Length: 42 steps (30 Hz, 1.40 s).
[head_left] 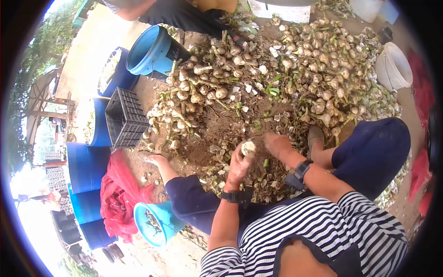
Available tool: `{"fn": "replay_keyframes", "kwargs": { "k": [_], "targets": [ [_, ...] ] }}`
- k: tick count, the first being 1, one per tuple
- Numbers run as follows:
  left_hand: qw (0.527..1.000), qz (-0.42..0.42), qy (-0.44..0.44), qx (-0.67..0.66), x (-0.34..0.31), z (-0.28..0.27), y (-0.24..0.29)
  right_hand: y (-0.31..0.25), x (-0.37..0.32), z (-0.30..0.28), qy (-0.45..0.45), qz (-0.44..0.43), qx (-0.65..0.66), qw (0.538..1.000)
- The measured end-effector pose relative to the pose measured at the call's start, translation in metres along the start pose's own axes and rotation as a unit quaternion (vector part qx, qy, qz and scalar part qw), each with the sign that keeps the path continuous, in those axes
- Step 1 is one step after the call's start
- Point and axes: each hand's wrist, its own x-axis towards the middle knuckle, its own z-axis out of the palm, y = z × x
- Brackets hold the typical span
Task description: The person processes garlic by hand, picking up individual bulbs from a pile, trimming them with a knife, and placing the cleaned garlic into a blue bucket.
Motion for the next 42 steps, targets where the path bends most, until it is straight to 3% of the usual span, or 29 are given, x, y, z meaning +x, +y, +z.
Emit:
{"fn": "replay_keyframes", "kwargs": {
  "k": [1, 2, 4, 5, 6, 8, 9, 11, 12, 15, 16, 18, 19, 21, 23, 27, 29, 30, 31, 32, 33, 34, 37, 38, 39, 42],
  "targets": [
    [0.999, 0.013, -0.012, -0.028, -0.011, 0.003, 0.015, 0.018, -0.002, 0.014, -0.073, 0.098, -0.021, 0.992],
    [0.999, 0.018, -0.041, -0.026, -0.016, 0.0, 0.029, 0.023, -0.003, 0.012, -0.082, 0.109, 0.003, 0.991],
    [0.974, 0.102, 0.019, 0.2, -0.018, -0.014, 0.013, 0.032, -0.005, -0.001, -0.099, 0.133, 0.04, 0.985],
    [0.939, 0.141, 0.049, 0.308, -0.018, -0.022, 0.008, 0.027, -0.006, -0.006, -0.076, 0.094, 0.049, 0.991],
    [0.972, 0.085, -0.007, 0.22, -0.011, -0.033, 0.015, 0.013, -0.007, -0.01, -0.055, 0.054, 0.059, 0.995],
    [0.998, 0.007, 0.038, 0.054, -0.019, -0.035, 0.016, -0.029, -0.008, -0.034, -0.016, 0.017, 0.086, 0.996],
    [0.997, -0.022, 0.062, -0.044, -0.024, -0.029, 0.022, -0.048, -0.006, -0.048, 0.013, -0.006, 0.096, 0.995],
    [0.984, -0.093, 0.115, -0.099, -0.025, -0.034, -0.002, -0.075, -0.003, -0.068, 0.069, -0.045, 0.117, 0.99],
    [0.974, -0.128, 0.14, -0.127, -0.024, -0.034, -0.011, -0.088, 0.0, -0.077, 0.175, -0.106, 0.159, 0.966],
    [0.943, -0.077, 0.262, -0.19, -0.016, -0.012, -0.017, -0.118, -0.003, -0.116, 0.23, -0.166, 0.249, 0.926],
    [0.961, -0.06, 0.228, -0.145, -0.018, -0.011, -0.015, -0.107, -0.002, -0.102, 0.207, -0.172, 0.247, 0.931],
    [0.978, -0.053, 0.17, -0.106, -0.02, -0.003, 0.018, -0.034, -0.01, -0.021, 0.019, -0.05, 0.08, 0.995],
    [0.982, -0.062, 0.142, -0.108, -0.014, -0.003, 0.032, -0.006, -0.012, 0.001, -0.069, 0.013, -0.006, 0.998],
    [0.985, -0.059, 0.115, -0.117, 0.0, -0.006, 0.022, 0.009, -0.019, -0.006, -0.26, 0.165, 0.033, 0.951],
    [0.991, -0.084, 0.059, -0.081, 0.025, -0.001, 0.035, 0.009, -0.018, 0.009, -0.21, 0.149, 0.046, 0.965],
    [0.975, 0.146, -0.161, 0.044, 0.089, 0.065, 0.063, 0.036, -0.017, 0.082, -0.048, 0.064, 0.127, 0.989],
    [0.978, 0.142, -0.106, 0.111, 0.12, 0.048, 0.057, 0.033, -0.001, 0.076, -0.071, 0.121, 0.179, 0.974],
    [0.977, 0.136, -0.081, 0.144, 0.134, 0.039, 0.048, 0.017, 0.003, 0.043, -0.141, 0.202, 0.203, 0.948],
    [0.954, 0.092, 0.03, 0.285, 0.148, 0.011, 0.024, 0.007, 0.01, 0.025, -0.207, 0.282, 0.225, 0.909],
    [0.92, 0.091, 0.12, 0.362, 0.159, -0.026, 0.012, 0.012, 0.015, 0.029, -0.214, 0.28, 0.216, 0.91],
    [0.912, 0.081, 0.189, 0.356, 0.171, -0.07, -0.002, 0.019, 0.016, 0.034, -0.22, 0.278, 0.209, 0.912],
    [0.878, 0.018, 0.29, 0.381, 0.181, -0.116, -0.027, 0.022, 0.018, 0.041, -0.226, 0.276, 0.202, 0.912],
    [0.781, -0.077, 0.442, 0.434, 0.196, -0.232, -0.072, 0.013, 0.019, 0.036, -0.209, 0.29, 0.243, 0.902],
    [0.787, -0.129, 0.434, 0.42, 0.202, -0.254, -0.071, 0.015, 0.019, 0.041, -0.203, 0.292, 0.23, 0.906],
    [0.798, -0.08, 0.415, 0.429, 0.207, -0.27, -0.081, 0.019, 0.02, 0.046, -0.195, 0.293, 0.217, 0.91],
    [0.808, -0.154, 0.356, 0.443, 0.22, -0.284, -0.082, 0.026, 0.023, 0.056, -0.168, 0.305, 0.216, 0.912]
  ]
}}
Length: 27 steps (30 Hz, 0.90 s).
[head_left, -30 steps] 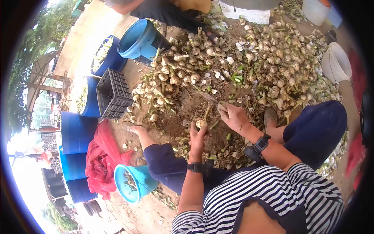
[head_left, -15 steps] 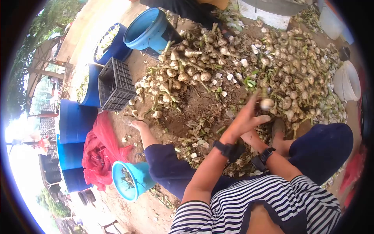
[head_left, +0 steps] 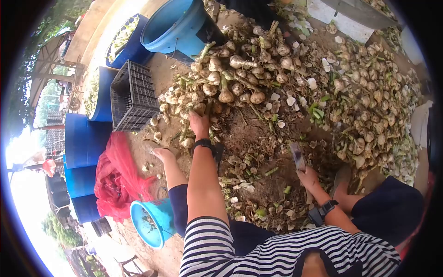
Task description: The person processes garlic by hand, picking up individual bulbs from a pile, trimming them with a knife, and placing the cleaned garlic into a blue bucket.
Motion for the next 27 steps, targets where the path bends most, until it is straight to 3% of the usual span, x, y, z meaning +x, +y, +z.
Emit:
{"fn": "replay_keyframes", "kwargs": {
  "k": [2, 3, 4, 6, 7, 9, 11, 13, 14, 17, 18, 21, 24, 26, 27],
  "targets": [
    [0.999, 0.008, -0.045, -0.026, -0.007, -0.011, 0.005, 0.003, 0.0, 0.004, 0.006, -0.012, 0.002, 1.0],
    [0.976, 0.037, -0.106, -0.188, -0.008, 0.005, -0.014, 0.001, 0.001, 0.005, 0.008, -0.026, -0.004, 1.0],
    [0.922, 0.065, -0.165, -0.344, -0.014, 0.022, -0.035, -0.001, 0.001, 0.003, 0.011, -0.04, -0.009, 0.999],
    [0.845, 0.039, -0.267, -0.462, -0.085, -0.007, 0.016, -0.015, -0.012, -0.002, 0.031, -0.1, 0.008, 0.995],
    [0.861, 0.056, -0.27, -0.428, -0.122, -0.027, 0.042, -0.027, -0.018, -0.005, 0.042, -0.13, 0.016, 0.991],
    [0.828, 0.003, -0.308, -0.469, -0.178, -0.026, 0.052, -0.046, -0.028, -0.011, 0.078, -0.17, -0.072, 0.98],
    [0.836, -0.033, -0.289, -0.465, -0.22, -0.012, 0.044, -0.069, -0.052, -0.02, 0.105, -0.247, -0.07, 0.961],
    [0.833, -0.035, -0.328, -0.445, -0.253, -0.014, 0.044, -0.081, -0.066, -0.023, 0.141, -0.339, -0.097, 0.925],
    [0.859, -0.012, -0.347, -0.376, -0.271, -0.043, 0.068, -0.083, -0.075, -0.023, 0.157, -0.383, -0.11, 0.904],
    [0.871, 0.095, -0.382, -0.294, -0.296, -0.052, 0.067, -0.088, -0.096, -0.024, 0.192, -0.52, -0.165, 0.816],
    [0.885, 0.144, -0.333, -0.292, -0.309, -0.058, 0.073, -0.087, -0.104, -0.022, 0.219, -0.517, -0.204, 0.802],
    [0.871, 0.179, -0.293, -0.352, -0.323, -0.052, 0.062, -0.081, -0.115, -0.022, 0.218, -0.521, -0.214, 0.797],
    [0.856, 0.136, -0.334, -0.37, -0.335, -0.063, 0.062, -0.074, -0.117, -0.025, 0.214, -0.533, -0.187, 0.797],
    [0.834, 0.183, -0.345, -0.39, -0.355, -0.094, 0.09, -0.044, -0.079, -0.016, 0.193, -0.36, -0.291, 0.865],
    [0.824, 0.204, -0.351, -0.395, -0.365, -0.109, 0.101, -0.012, -0.052, -0.036, 0.113, -0.265, -0.293, 0.911]
  ]
}}
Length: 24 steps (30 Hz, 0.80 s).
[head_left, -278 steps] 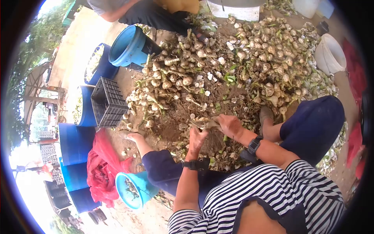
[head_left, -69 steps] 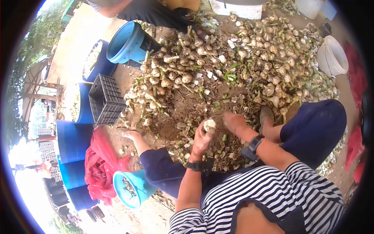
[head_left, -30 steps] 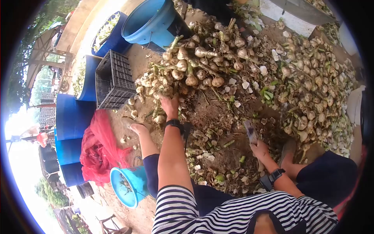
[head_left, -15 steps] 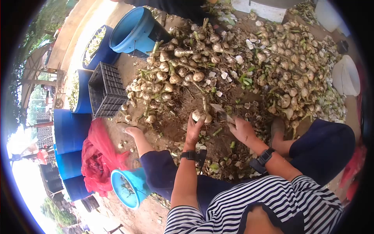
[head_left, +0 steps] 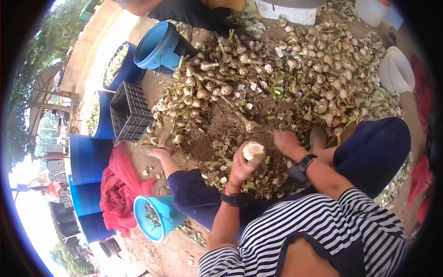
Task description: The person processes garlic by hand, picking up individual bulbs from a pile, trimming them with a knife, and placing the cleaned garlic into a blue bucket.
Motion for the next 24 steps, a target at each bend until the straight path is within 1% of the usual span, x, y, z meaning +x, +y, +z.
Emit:
{"fn": "replay_keyframes", "kwargs": {
  "k": [1, 2, 4, 5, 6, 7, 8, 9, 10, 11, 13, 14, 15, 16, 17, 18, 19, 20, 21, 22, 23, 24],
  "targets": [
    [0.999, 0.041, -0.002, 0.032, -0.001, 0.003, 0.004, 0.029, 0.002, 0.008, -0.109, 0.073, 0.028, 0.991],
    [0.998, 0.045, -0.009, -0.044, 0.001, 0.001, 0.022, 0.029, -0.002, 0.0, -0.074, 0.091, 0.062, 0.991],
    [0.99, 0.038, -0.001, -0.138, 0.007, -0.006, 0.03, -0.001, -0.002, -0.026, -0.048, 0.091, 0.113, 0.988],
    [0.943, 0.173, 0.018, 0.284, 0.016, -0.031, 0.023, -0.006, -0.005, -0.028, -0.013, 0.065, 0.117, 0.991],
    [0.937, 0.13, 0.053, 0.32, 0.012, -0.033, 0.034, -0.014, -0.009, -0.027, 0.021, 0.036, 0.124, 0.991],
    [0.954, 0.114, 0.079, 0.266, 0.01, -0.039, 0.02, -0.021, -0.01, -0.026, 0.054, 0.007, 0.134, 0.99],
    [0.967, 0.099, 0.104, 0.21, 0.008, -0.045, 0.002, -0.031, -0.01, -0.035, 0.061, -0.006, 0.139, 0.988],
    [0.985, 0.061, 0.132, 0.09, 0.006, -0.044, -0.006, -0.043, -0.013, -0.05, 0.068, -0.019, 0.144, 0.987],
    [0.987, 0.02, 0.158, -0.032, 0.002, -0.038, -0.013, -0.056, -0.017, -0.065, 0.073, -0.031, 0.148, 0.986],
    [0.971, -0.023, 0.182, -0.155, -0.002, -0.033, -0.022, -0.068, -0.018, -0.077, 0.116, -0.055, 0.169, 0.977],
    [0.946, -0.073, 0.215, -0.229, -0.005, -0.026, -0.046, -0.09, -0.015, -0.101, 0.202, -0.102, 0.208, 0.952],
    [0.931, -0.096, 0.231, -0.267, -0.004, -0.021, -0.054, -0.101, -0.017, -0.115, 0.24, -0.129, 0.242, 0.931],
    [0.918, -0.087, 0.25, -0.294, 0.0, -0.014, -0.055, -0.11, -0.02, -0.129, 0.276, -0.155, 0.275, 0.908],
    [0.919, -0.073, 0.237, -0.305, 0.003, -0.012, -0.056, -0.113, -0.022, -0.135, 0.311, -0.18, 0.307, 0.881],
    [0.92, -0.059, 0.223, -0.315, 0.007, -0.01, -0.057, -0.105, -0.019, -0.127, 0.316, -0.216, 0.274, 0.882],
    [0.921, -0.047, 0.208, -0.325, 0.01, -0.007, -0.058, -0.084, -0.015, -0.097, 0.218, -0.16, 0.202, 0.941],
    [0.917, -0.03, 0.205, -0.34, 0.014, -0.001, -0.044, -0.051, -0.009, -0.054, 0.117, -0.1, 0.125, 0.98],
    [0.915, -0.025, 0.192, -0.354, 0.017, 0.001, -0.034, -0.025, -0.008, -0.026, 0.017, -0.039, 0.048, 0.998],
    [0.913, -0.015, 0.178, -0.367, 0.025, -0.002, -0.025, -0.005, -0.01, -0.016, -0.069, 0.039, 0.086, 0.993],
    [0.908, -0.01, 0.169, -0.383, 0.029, -0.001, -0.02, 0.001, -0.013, -0.008, -0.111, 0.079, 0.11, 0.985],
    [0.917, -0.022, 0.129, -0.376, 0.033, -0.005, -0.017, 0.008, -0.015, 0.001, -0.151, 0.12, 0.131, 0.973],
    [0.943, -0.028, 0.114, -0.312, 0.045, 0.0, -0.007, 0.01, -0.011, 0.007, -0.135, 0.123, 0.137, 0.974]
  ]
}}
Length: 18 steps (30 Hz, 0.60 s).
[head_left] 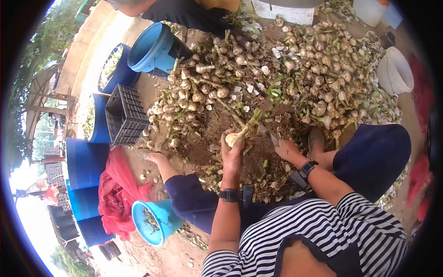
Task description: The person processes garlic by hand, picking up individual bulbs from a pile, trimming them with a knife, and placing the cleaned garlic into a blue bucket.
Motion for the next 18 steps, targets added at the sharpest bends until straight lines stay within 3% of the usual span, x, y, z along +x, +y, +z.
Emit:
{"fn": "replay_keyframes", "kwargs": {
  "k": [2, 3, 5, 6, 8, 10, 11, 12, 14, 17, 18],
  "targets": [
    [0.983, 0.003, -0.075, 0.167, 0.023, 0.038, 0.01, 0.012, 0.014, 0.02, 0.082, -0.056, 0.046, 0.994],
    [0.979, 0.003, -0.139, 0.15, 0.03, 0.064, 0.011, 0.027, 0.022, 0.041, 0.148, -0.109, 0.086, 0.979],
    [0.911, 0.096, -0.226, 0.331, 0.062, 0.079, -0.022, 0.032, 0.028, 0.044, 0.172, -0.088, 0.173, 0.966],
    [0.859, 0.142, -0.265, 0.414, 0.077, 0.076, -0.038, 0.026, 0.024, 0.032, 0.128, -0.013, 0.219, 0.967],
    [0.749, 0.196, -0.219, 0.594, 0.109, 0.036, -0.07, 0.022, 0.021, 0.012, 0.07, 0.086, 0.288, 0.951],
    [0.616, 0.135, -0.162, 0.759, 0.124, -0.023, -0.096, 0.022, 0.025, 0.005, 0.041, 0.133, 0.337, 0.931],
    [0.585, 0.068, -0.174, 0.789, 0.132, -0.054, -0.107, 0.026, 0.031, 0.01, 0.045, 0.131, 0.308, 0.941],
    [0.556, 0.072, -0.173, 0.81, 0.135, -0.087, -0.123, 0.035, 0.036, 0.018, 0.046, 0.128, 0.276, 0.951],
    [0.536, 0.043, -0.196, 0.82, 0.142, -0.112, -0.126, 0.035, 0.047, 0.023, 0.051, 0.118, 0.247, 0.961],
    [0.545, 0.013, -0.293, 0.785, 0.144, -0.105, -0.105, 0.03, 0.049, 0.022, 0.071, 0.107, 0.255, 0.958],
    [0.619, -0.077, -0.254, 0.74, 0.138, -0.095, -0.092, 0.025, 0.051, 0.019, 0.081, 0.102, 0.254, 0.958]
  ]
}}
